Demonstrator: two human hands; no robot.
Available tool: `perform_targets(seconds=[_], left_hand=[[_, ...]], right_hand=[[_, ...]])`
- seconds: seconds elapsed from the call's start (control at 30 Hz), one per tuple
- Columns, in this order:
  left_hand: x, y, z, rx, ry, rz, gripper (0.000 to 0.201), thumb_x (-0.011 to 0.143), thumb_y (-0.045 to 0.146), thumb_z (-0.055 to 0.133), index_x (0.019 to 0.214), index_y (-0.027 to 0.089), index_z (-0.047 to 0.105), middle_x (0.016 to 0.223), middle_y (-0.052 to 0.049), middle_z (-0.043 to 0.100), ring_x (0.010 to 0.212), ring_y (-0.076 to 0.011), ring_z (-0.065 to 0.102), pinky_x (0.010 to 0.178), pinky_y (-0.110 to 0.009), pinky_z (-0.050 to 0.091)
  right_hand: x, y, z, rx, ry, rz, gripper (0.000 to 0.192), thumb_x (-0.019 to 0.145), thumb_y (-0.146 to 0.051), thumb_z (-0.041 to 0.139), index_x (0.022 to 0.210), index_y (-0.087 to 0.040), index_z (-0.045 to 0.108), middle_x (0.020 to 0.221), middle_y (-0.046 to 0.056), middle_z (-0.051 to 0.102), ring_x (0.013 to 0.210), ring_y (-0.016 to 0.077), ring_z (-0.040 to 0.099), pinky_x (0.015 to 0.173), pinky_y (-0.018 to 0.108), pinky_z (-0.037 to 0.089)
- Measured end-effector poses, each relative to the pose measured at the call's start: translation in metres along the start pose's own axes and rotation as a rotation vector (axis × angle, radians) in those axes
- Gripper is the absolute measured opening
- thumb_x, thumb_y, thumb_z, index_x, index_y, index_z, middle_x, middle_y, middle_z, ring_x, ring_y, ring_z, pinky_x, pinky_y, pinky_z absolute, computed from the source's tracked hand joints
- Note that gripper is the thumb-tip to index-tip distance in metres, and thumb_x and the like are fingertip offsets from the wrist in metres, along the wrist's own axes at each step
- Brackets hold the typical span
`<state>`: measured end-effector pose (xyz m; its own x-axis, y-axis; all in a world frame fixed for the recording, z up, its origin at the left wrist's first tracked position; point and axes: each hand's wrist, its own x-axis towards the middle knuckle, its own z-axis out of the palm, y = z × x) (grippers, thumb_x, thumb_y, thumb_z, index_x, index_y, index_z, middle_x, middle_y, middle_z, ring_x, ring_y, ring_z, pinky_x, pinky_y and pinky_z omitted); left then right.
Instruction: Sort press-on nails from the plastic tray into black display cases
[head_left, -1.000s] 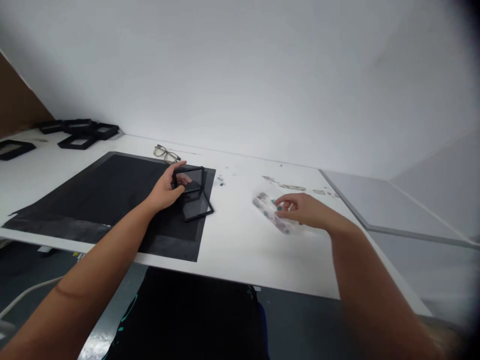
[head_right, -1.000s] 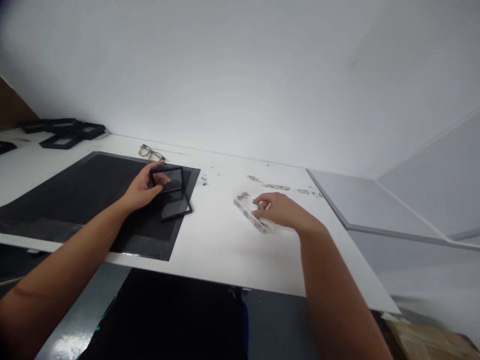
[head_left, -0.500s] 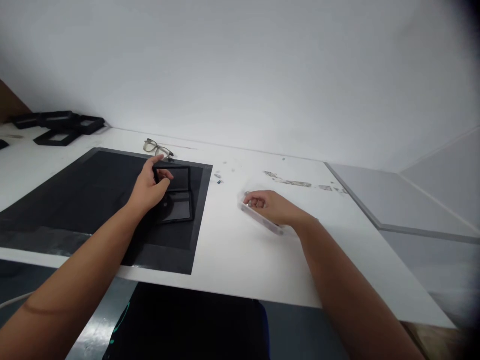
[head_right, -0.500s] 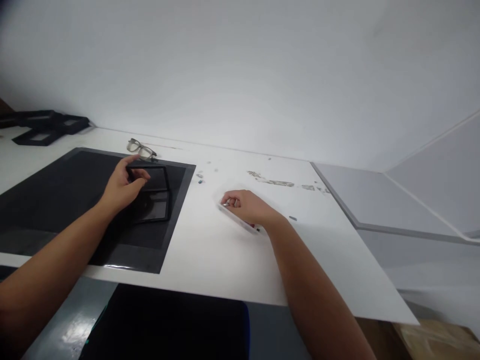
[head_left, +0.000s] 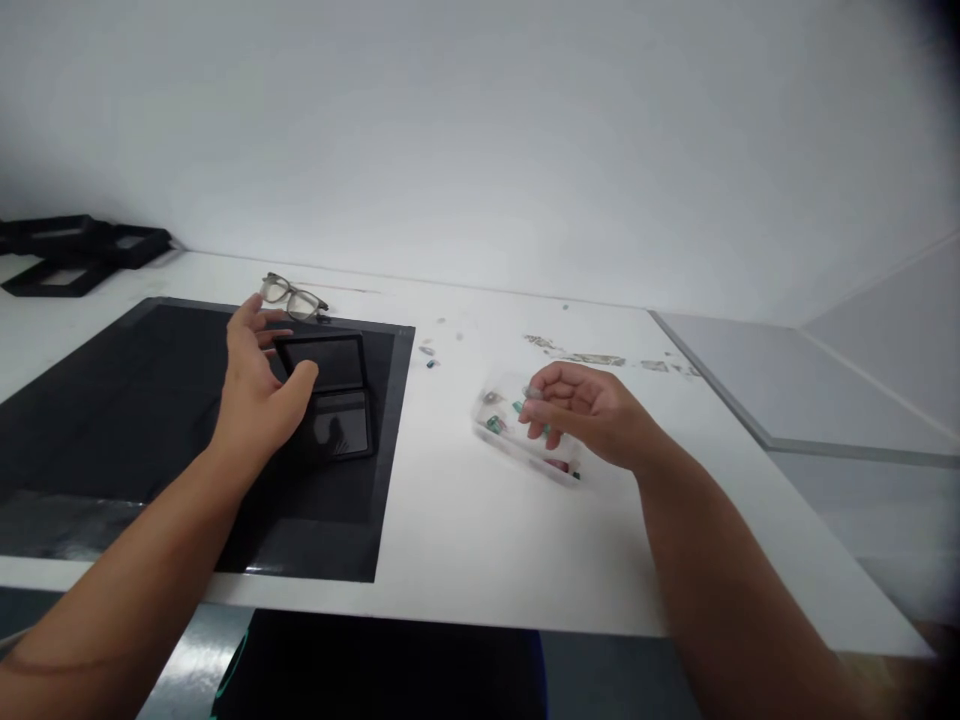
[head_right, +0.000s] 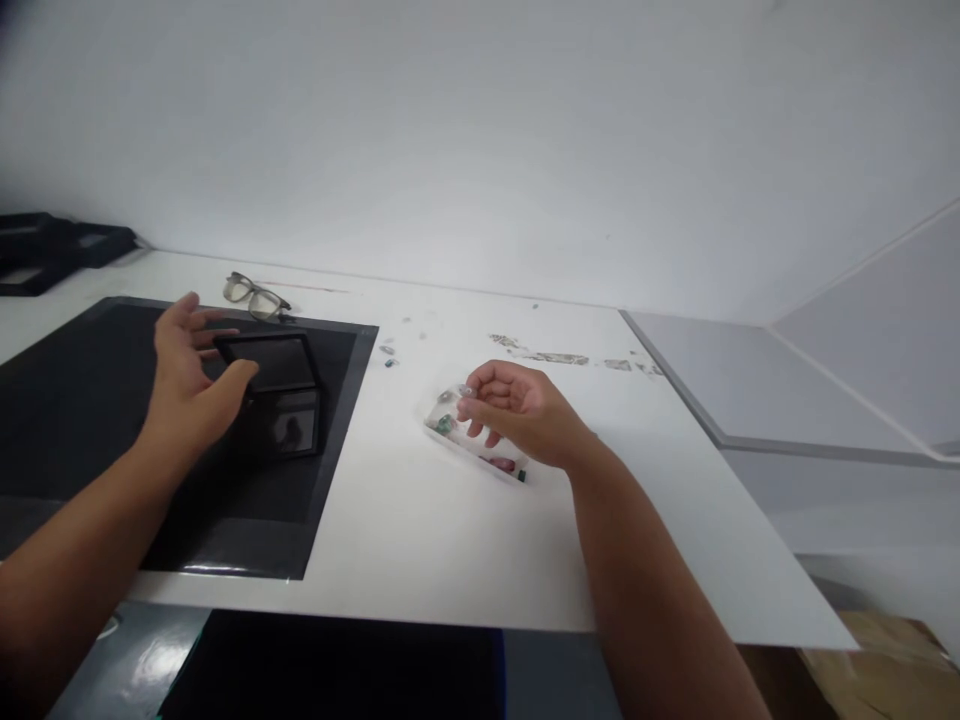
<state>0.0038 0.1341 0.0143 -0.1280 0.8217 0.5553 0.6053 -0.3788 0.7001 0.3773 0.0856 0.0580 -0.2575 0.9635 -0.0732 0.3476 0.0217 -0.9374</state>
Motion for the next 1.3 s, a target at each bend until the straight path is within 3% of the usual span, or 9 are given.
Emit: perform_targets(seconds=[0.27,0.47,0.63,0.73,0.93,1.03,1.2,1.3], left_hand=[[-0.011,0.018,-0.002,0.011,0.072,0.168,0.079,0.082,0.024,0.069,0.15,0.039,0.032,0.154,-0.004,0.037,0.139,-0.0309,0.045,0.117,-0.051,0.041],[-0.015,0.034,-0.004,-0.017,0.068,0.194,0.069,0.085,0.029,0.068,0.146,0.043,0.039,0.157,0.001,0.036,0.145,-0.0303,0.039,0.12,-0.052,0.04],[-0.017,0.047,-0.007,-0.019,0.068,0.224,0.059,0.087,0.028,0.067,0.141,0.041,0.048,0.154,0.001,0.04,0.147,-0.028,0.037,0.125,-0.05,0.035],[-0.018,0.051,-0.006,-0.025,0.07,0.237,0.056,0.086,0.025,0.067,0.138,0.04,0.052,0.152,0.001,0.043,0.145,-0.029,0.039,0.122,-0.052,0.04],[-0.022,0.054,-0.003,-0.082,0.131,0.374,0.049,0.083,0.02,0.068,0.129,0.033,0.06,0.145,-0.002,0.051,0.138,-0.0305,0.048,0.121,-0.053,0.041],[-0.027,0.058,-0.001,-0.104,0.055,0.503,0.046,0.079,0.017,0.069,0.123,0.031,0.062,0.132,-0.004,0.062,0.125,-0.0277,0.059,0.11,-0.049,0.049],[-0.04,0.073,0.007,-0.217,-0.23,0.867,0.036,0.076,0.017,0.077,0.11,0.017,0.065,0.101,-0.006,0.074,0.095,-0.02,0.071,0.083,-0.035,0.058],[-0.046,0.081,0.012,-0.311,-0.301,0.908,0.041,0.078,0.029,0.083,0.11,0.014,0.065,0.091,-0.006,0.076,0.084,-0.0168,0.072,0.075,-0.03,0.058]], right_hand=[[0.005,0.004,0.003,0.09,0.074,-0.043,0.043,0.077,-0.055,0.079,0.078,-0.017,0.057,0.069,0.003,0.065,0.055,0.0116,0.06,0.044,0.022,0.048],[0.006,0.01,0.002,0.158,0.087,-0.101,0.04,0.075,-0.05,0.083,0.074,-0.019,0.058,0.067,0.001,0.063,0.055,0.0121,0.058,0.043,0.024,0.046],[0.003,0.006,0.0,0.212,0.091,-0.179,0.04,0.08,-0.057,0.077,0.072,-0.021,0.062,0.066,0.001,0.061,0.054,0.0123,0.055,0.044,0.026,0.044],[-0.001,0.0,0.001,0.237,0.081,-0.209,0.04,0.084,-0.061,0.072,0.074,-0.023,0.065,0.063,0.001,0.06,0.052,0.0132,0.053,0.042,0.027,0.042],[-0.013,-0.009,0.008,0.313,0.003,-0.309,0.032,0.089,-0.06,0.067,0.083,-0.029,0.072,0.06,0.0,0.058,0.05,0.0142,0.053,0.037,0.026,0.04],[-0.016,-0.012,0.017,0.342,-0.088,-0.382,0.024,0.09,-0.051,0.069,0.082,-0.029,0.076,0.063,0.0,0.061,0.051,0.0117,0.054,0.04,0.024,0.043],[-0.018,-0.023,0.046,0.404,-0.225,-0.496,0.009,0.081,-0.033,0.082,0.081,-0.026,0.078,0.067,0.0,0.066,0.053,0.0082,0.057,0.047,0.02,0.046],[-0.021,-0.028,0.069,0.392,-0.249,-0.471,0.011,0.076,-0.019,0.085,0.082,-0.021,0.075,0.071,0.001,0.07,0.061,0.0089,0.062,0.053,0.019,0.048]])
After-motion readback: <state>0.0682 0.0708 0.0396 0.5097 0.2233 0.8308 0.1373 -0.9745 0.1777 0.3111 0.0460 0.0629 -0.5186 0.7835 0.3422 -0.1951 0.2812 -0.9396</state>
